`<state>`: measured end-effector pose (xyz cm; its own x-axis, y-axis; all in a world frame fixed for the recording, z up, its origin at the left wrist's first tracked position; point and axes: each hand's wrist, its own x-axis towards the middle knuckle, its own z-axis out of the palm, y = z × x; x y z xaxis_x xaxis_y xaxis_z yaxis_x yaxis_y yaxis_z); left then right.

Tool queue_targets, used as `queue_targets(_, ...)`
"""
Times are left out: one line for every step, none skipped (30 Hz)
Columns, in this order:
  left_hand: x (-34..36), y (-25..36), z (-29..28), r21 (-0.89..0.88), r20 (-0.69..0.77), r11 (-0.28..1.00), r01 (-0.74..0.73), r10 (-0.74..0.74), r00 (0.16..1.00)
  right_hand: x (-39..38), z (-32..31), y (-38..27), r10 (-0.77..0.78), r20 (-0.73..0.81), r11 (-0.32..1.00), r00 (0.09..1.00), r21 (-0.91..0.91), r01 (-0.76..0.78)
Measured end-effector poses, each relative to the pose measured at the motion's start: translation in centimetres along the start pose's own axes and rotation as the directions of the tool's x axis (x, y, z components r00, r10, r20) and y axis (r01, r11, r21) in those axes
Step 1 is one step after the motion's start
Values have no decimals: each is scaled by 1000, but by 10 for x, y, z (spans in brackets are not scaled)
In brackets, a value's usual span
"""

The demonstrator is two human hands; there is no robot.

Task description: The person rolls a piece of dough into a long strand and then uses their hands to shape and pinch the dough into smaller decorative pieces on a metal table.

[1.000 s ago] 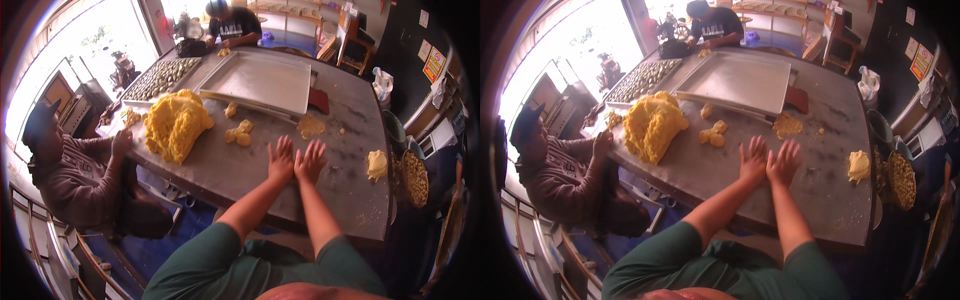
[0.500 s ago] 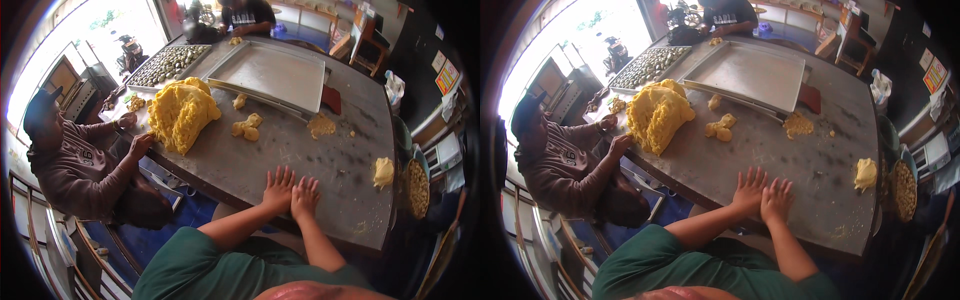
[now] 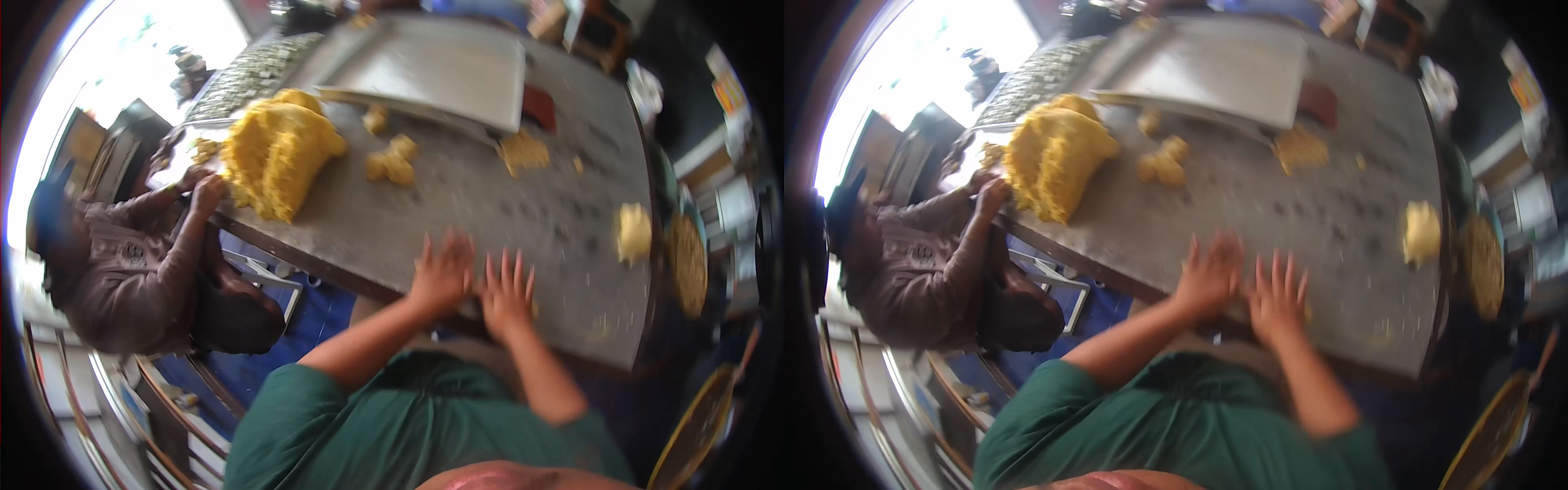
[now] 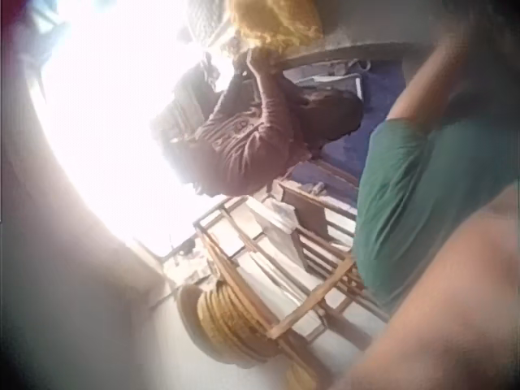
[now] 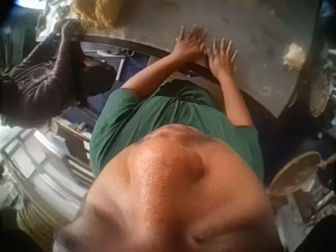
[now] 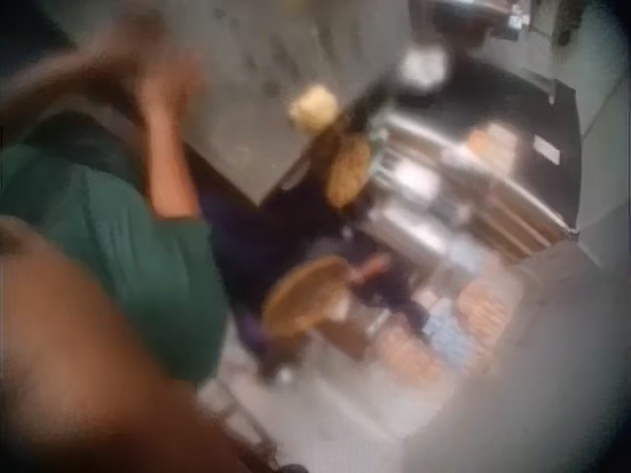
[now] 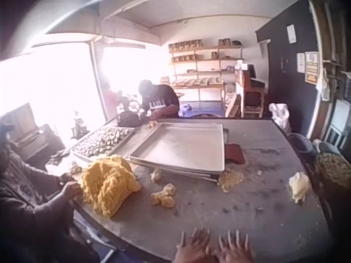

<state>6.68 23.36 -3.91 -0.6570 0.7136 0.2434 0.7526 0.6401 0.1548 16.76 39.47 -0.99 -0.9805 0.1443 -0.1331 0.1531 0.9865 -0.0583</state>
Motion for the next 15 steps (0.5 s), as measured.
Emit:
queue_targets(26,-10,14,100,-75,988,115,-108,991,30,-5,1,79,-113,992,990,111,-66)
queue_targets(54,-15,7,119,-121,974,193,-179,977,58,-5,12,165,-335,986,928,65,-152)
queue_targets(70,-29,13,163,-204,961,223,-188,961,79,-15,25,163,-463,981,871,-23,-195)
queue_targets(73,-32,16,105,-190,984,147,-125,974,83,-11,47,142,-499,978,855,-60,-198)
queue_targets(71,-35,12,59,-200,995,83,-70,977,61,1,56,196,-464,969,864,-45,-244)
queue_targets(64,-33,2,51,-178,998,46,-36,983,49,7,70,103,-370,995,923,37,-96)
queue_targets(42,-29,-10,-91,30,996,-24,27,999,28,17,78,-6,-274,987,962,151,49)
queue_targets(10,-33,-22,-221,241,975,-39,94,966,-4,21,74,-39,-235,988,971,139,73)
queue_targets(-8,-33,-24,-226,272,972,-67,129,953,-34,19,66,5,-221,986,975,166,33)
queue_targets(-23,-33,-25,-214,280,975,-54,114,953,-59,12,58,35,-127,995,991,99,-23)
queue_targets(-35,-31,-23,-210,270,978,-4,62,961,-70,8,59,34,-26,999,999,1,-34)
queue_targets(-26,-36,-15,-96,288,995,36,-6,958,-57,8,55,101,-3,995,995,-9,-101)
queue_targets(-9,-34,-7,19,202,998,60,-62,977,-38,7,56,208,-94,975,974,-63,-214)
queue_targets(11,-36,0,146,120,985,96,-114,986,-14,10,63,297,-189,943,936,-96,-319)
queue_targets(39,-43,7,132,-1,979,155,-156,988,19,11,81,339,-343,927,876,-37,-373)
